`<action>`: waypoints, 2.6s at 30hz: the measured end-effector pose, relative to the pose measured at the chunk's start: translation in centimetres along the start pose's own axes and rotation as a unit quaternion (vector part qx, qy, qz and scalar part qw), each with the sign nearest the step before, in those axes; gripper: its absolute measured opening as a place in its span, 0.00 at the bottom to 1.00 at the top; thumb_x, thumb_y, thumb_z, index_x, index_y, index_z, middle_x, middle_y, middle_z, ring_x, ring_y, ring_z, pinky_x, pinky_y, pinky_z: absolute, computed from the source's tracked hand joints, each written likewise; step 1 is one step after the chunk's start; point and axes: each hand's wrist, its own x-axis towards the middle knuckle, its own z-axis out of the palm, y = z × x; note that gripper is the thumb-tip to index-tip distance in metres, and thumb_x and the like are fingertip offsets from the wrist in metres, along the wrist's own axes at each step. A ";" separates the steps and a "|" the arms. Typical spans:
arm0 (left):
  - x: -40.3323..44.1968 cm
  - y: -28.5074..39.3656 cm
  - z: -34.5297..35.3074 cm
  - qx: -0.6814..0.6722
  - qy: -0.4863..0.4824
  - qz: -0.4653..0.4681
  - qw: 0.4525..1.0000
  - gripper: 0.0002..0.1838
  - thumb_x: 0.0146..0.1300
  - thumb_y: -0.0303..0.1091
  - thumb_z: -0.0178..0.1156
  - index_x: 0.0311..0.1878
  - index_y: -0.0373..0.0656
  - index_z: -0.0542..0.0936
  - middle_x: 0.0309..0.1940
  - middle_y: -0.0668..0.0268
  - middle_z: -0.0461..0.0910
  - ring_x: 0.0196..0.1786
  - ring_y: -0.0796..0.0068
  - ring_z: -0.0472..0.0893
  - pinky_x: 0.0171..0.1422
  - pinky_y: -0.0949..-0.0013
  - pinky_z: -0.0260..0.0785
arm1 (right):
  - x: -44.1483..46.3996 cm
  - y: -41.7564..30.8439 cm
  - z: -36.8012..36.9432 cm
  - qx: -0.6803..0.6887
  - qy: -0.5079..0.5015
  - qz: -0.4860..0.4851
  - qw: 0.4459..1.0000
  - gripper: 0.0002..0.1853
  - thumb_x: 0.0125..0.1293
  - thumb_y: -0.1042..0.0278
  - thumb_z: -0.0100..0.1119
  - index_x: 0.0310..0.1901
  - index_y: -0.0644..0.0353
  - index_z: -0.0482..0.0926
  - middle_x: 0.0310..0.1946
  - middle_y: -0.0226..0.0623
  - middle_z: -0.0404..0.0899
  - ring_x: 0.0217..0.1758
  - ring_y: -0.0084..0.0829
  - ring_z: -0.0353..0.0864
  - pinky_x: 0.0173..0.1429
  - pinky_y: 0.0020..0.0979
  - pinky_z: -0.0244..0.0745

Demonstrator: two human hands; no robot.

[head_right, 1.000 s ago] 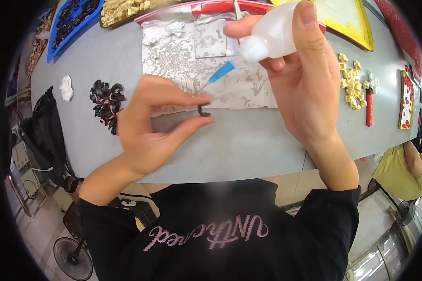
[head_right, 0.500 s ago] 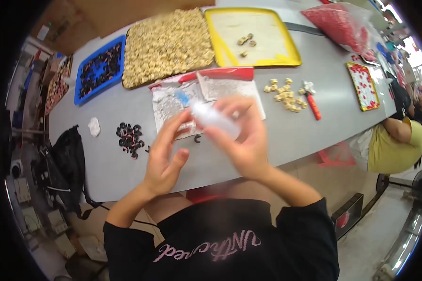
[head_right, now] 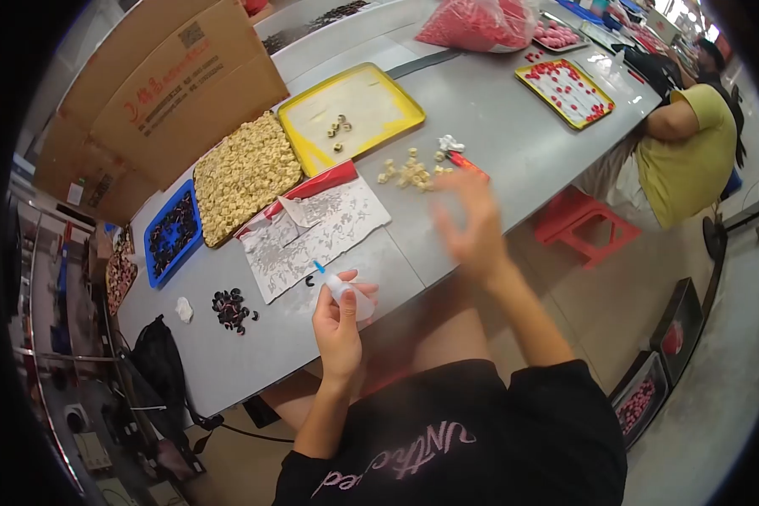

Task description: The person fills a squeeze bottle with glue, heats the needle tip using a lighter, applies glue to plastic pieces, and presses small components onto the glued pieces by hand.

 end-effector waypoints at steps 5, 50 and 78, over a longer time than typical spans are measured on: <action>-0.8 -1.5 0.9 0.109 -0.027 0.044 0.993 0.16 0.68 0.38 0.50 0.52 0.38 0.70 0.33 0.66 0.79 0.32 0.83 0.73 0.33 0.80 0.63 | 1.8 9.9 -1.3 -0.196 -0.066 -0.010 0.978 0.12 0.57 0.69 0.58 0.42 0.63 0.76 0.41 0.42 0.72 0.43 0.41 0.71 0.49 0.36 0.70; -5.6 -2.5 0.2 -0.016 -0.100 -0.065 0.993 0.10 0.60 0.24 0.54 0.45 0.35 0.71 0.21 0.66 0.75 0.16 0.87 0.68 0.20 0.82 0.59 | -8.3 -6.2 1.5 0.386 -0.154 0.450 0.790 0.26 0.67 0.51 0.38 0.14 0.59 0.64 0.12 0.27 0.62 0.18 0.15 0.57 0.22 0.21 0.48; -5.6 -3.0 -0.1 -0.024 -0.096 -0.069 0.993 0.10 0.61 0.26 0.55 0.45 0.35 0.72 0.20 0.67 0.75 0.16 0.87 0.67 0.19 0.82 0.58 | -8.4 -6.1 1.7 0.375 -0.148 0.461 0.791 0.25 0.67 0.54 0.37 0.14 0.58 0.64 0.11 0.26 0.62 0.17 0.15 0.53 0.21 0.21 0.46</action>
